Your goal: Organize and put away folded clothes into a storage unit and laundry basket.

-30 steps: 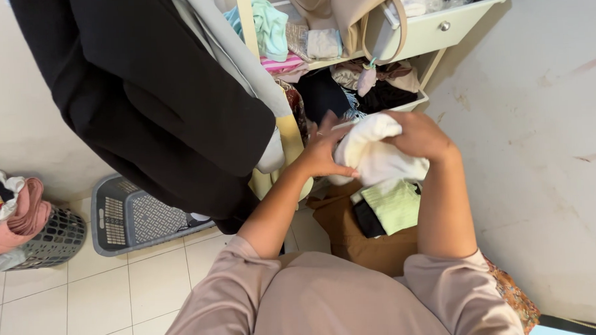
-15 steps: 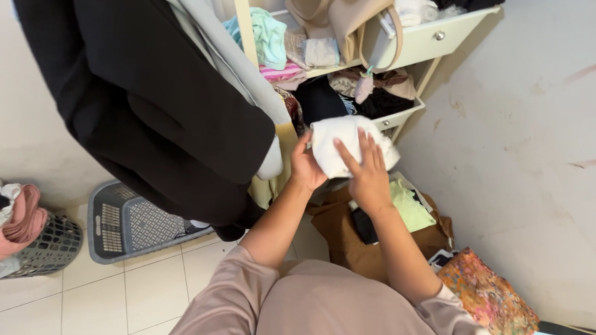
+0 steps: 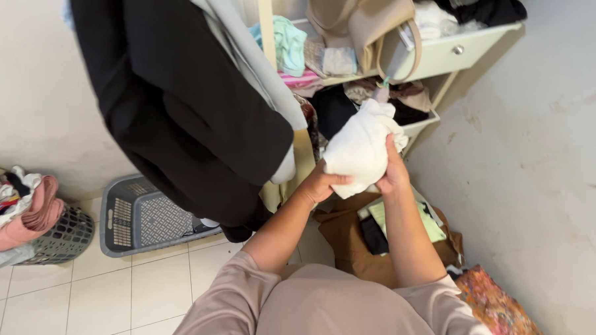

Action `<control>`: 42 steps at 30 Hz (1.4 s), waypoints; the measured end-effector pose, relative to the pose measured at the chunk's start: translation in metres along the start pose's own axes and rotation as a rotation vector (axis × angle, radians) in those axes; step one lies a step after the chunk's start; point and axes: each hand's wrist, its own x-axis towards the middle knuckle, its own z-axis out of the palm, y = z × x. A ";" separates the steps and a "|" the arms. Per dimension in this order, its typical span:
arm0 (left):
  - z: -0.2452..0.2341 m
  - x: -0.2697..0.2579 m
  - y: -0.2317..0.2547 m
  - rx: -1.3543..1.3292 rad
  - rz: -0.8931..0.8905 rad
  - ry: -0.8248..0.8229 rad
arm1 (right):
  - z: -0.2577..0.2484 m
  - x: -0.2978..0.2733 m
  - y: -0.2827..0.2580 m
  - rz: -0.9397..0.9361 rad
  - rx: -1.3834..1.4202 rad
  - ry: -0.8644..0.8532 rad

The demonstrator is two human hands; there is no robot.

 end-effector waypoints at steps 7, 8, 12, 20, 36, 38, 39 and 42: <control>0.003 0.016 0.041 0.214 -0.021 0.039 | 0.038 0.027 -0.034 -0.342 -0.549 -0.180; 0.008 0.016 0.043 0.341 -0.033 0.183 | 0.045 0.030 -0.037 -0.388 -0.777 -0.216; 0.032 0.014 0.050 0.366 0.070 0.381 | 0.074 0.097 -0.051 -0.386 -1.342 -0.229; 0.008 0.032 0.021 0.368 0.176 0.700 | 0.202 0.231 -0.034 -0.956 -1.289 -0.219; -0.020 0.060 -0.002 -0.017 0.122 0.722 | 0.153 0.098 -0.109 -1.009 -0.769 -0.151; -0.025 0.068 -0.008 -0.180 0.164 0.664 | 0.118 0.061 -0.096 -1.075 -1.744 0.074; -0.028 0.071 -0.009 -0.184 0.153 0.658 | 0.108 0.045 -0.077 -1.070 -1.750 0.086; -0.032 0.074 -0.001 -0.418 0.174 0.540 | 0.093 0.009 -0.030 -0.968 -2.179 -0.383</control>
